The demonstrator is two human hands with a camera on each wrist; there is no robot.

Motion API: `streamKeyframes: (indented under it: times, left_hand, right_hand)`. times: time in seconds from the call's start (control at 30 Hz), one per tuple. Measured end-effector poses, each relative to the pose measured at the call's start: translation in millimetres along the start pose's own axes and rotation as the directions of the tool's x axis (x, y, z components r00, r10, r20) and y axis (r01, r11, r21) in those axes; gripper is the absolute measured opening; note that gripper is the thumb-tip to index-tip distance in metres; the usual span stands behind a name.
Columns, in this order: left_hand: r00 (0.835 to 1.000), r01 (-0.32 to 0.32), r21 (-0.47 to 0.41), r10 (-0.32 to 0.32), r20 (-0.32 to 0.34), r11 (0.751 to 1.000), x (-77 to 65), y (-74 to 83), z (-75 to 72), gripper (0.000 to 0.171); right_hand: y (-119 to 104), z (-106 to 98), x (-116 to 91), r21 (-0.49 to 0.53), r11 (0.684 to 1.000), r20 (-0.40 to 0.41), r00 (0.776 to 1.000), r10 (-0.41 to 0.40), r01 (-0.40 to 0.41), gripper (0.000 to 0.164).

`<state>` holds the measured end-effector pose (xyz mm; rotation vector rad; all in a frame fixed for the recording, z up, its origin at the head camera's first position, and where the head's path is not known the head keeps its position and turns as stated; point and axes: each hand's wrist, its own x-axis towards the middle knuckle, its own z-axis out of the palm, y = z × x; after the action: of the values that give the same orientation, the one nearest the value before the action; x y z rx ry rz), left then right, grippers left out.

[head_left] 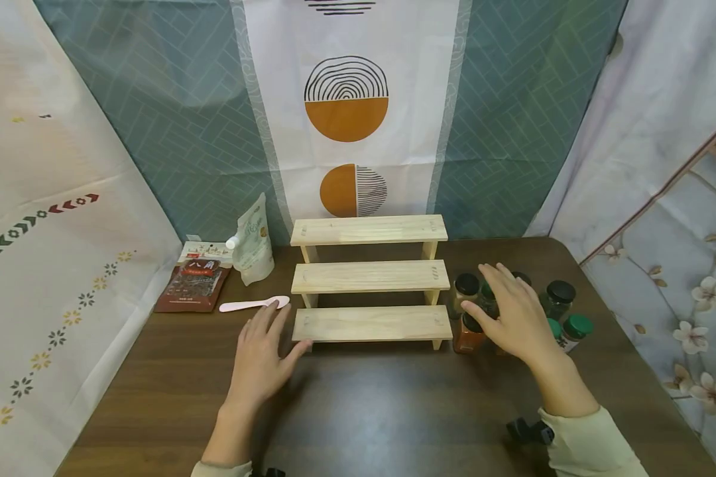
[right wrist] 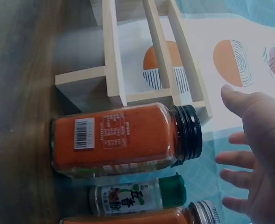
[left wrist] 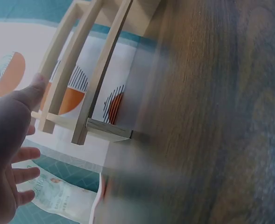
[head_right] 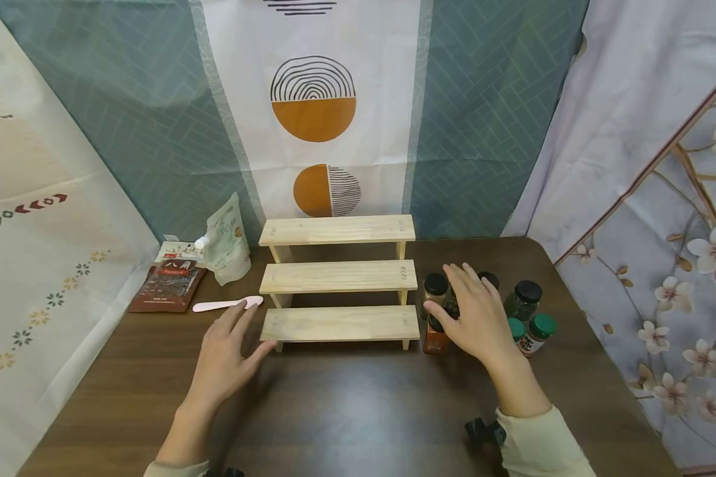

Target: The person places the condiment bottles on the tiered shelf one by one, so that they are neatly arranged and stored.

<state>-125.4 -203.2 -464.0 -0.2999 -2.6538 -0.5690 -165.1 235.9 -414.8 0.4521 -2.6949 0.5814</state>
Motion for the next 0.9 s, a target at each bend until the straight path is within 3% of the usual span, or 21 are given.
streamKeyframes:
  times: [0.2,0.33,0.43,0.57,0.7,0.8,0.9]
  left_hand:
    - [0.998,0.032,-0.200,-0.044,-0.053,0.979,0.5,-1.5,6.4,0.054]
    - [0.990,0.123,-0.329,-0.137,-0.018,0.936,-0.5,-3.3,14.8,0.041]
    - [0.975,0.217,-0.400,-0.220,0.041,0.890,-1.4,-4.5,21.5,0.036]
    - [0.940,0.330,-0.483,-0.327,0.094,0.811,-1.1,-5.0,29.3,0.030]
    - [0.901,0.411,-0.573,-0.411,0.138,0.709,0.2,-4.3,35.0,0.032]
    - [0.871,0.464,-0.636,-0.449,0.199,0.617,2.1,-4.1,38.4,0.038]
    - [0.851,0.493,-0.676,-0.463,0.246,0.547,3.7,-4.0,40.1,0.043]
  right_hand:
    - [11,-2,11,0.078,0.996,0.008,0.999,-0.045,0.044,0.061]
    - [17,-5,19,0.125,0.992,0.055,0.998,-0.038,0.031,0.057]
    - [20,-4,26,0.137,0.991,0.120,0.993,-0.021,0.005,0.057]
    - [23,-1,35,0.124,0.992,0.222,0.975,-0.017,-0.011,0.058]
    - [27,5,43,0.116,0.993,0.284,0.958,-0.024,-0.009,0.061]
    - [30,11,47,0.121,0.993,0.312,0.949,-0.040,0.002,0.061]
    - [32,17,50,0.129,0.991,0.323,0.944,-0.064,0.023,0.058]
